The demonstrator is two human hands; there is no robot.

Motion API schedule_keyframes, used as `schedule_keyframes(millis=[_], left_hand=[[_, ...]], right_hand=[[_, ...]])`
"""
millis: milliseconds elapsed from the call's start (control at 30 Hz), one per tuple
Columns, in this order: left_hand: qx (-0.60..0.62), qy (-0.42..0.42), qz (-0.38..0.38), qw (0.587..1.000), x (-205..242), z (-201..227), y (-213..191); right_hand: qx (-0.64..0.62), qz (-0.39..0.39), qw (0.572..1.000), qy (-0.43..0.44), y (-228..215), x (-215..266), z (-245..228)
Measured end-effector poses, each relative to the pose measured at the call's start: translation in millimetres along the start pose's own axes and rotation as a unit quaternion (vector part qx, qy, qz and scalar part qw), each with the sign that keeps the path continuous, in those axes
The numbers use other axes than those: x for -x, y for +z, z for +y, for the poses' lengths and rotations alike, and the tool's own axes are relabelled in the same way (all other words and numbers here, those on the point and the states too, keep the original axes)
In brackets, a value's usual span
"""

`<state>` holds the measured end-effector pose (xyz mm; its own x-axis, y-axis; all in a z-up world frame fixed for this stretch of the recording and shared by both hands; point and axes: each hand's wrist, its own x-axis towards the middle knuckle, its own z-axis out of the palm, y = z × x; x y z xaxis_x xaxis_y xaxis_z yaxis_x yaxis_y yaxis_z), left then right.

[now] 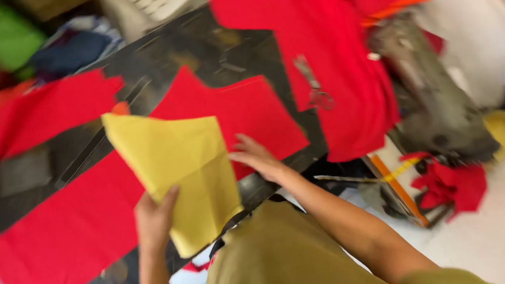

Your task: The person uses shears to cut a red fabric along a yellow paper pattern on a table. They remove the cut pieces and the pattern, then fold the remaining fabric and place it on a sewing machine.

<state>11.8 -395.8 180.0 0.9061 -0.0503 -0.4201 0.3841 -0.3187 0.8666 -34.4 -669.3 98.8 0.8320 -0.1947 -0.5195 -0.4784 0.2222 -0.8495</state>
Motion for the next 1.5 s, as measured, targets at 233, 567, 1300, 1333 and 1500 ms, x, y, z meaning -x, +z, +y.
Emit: schedule_keyframes(millis=[233,567,1300,1333,1500], left_hand=[[0.060,0.083,0.024,0.994,16.4,38.5,-28.8],[0.064,0.028,-0.069,0.995,5.9,85.5,-2.2],[-0.306,0.558,-0.155,0.755,-6.3,183.1,176.9],[-0.276,0.476,-0.207,0.809,1.5,185.4,198.5],[-0.214,0.292,-0.226,0.904,-28.7,172.0,283.9]], right_hand=[[-0.173,-0.070,0.975,-0.123,24.2,16.2,-67.0],[-0.215,-0.103,0.967,-0.088,-17.8,42.7,-70.8],[0.303,-0.136,0.931,-0.148,-134.2,126.6,-156.3],[0.281,-0.170,0.932,-0.155,-151.1,134.3,-164.9],[0.184,-0.100,0.934,-0.291,-237.0,160.3,-163.8]])
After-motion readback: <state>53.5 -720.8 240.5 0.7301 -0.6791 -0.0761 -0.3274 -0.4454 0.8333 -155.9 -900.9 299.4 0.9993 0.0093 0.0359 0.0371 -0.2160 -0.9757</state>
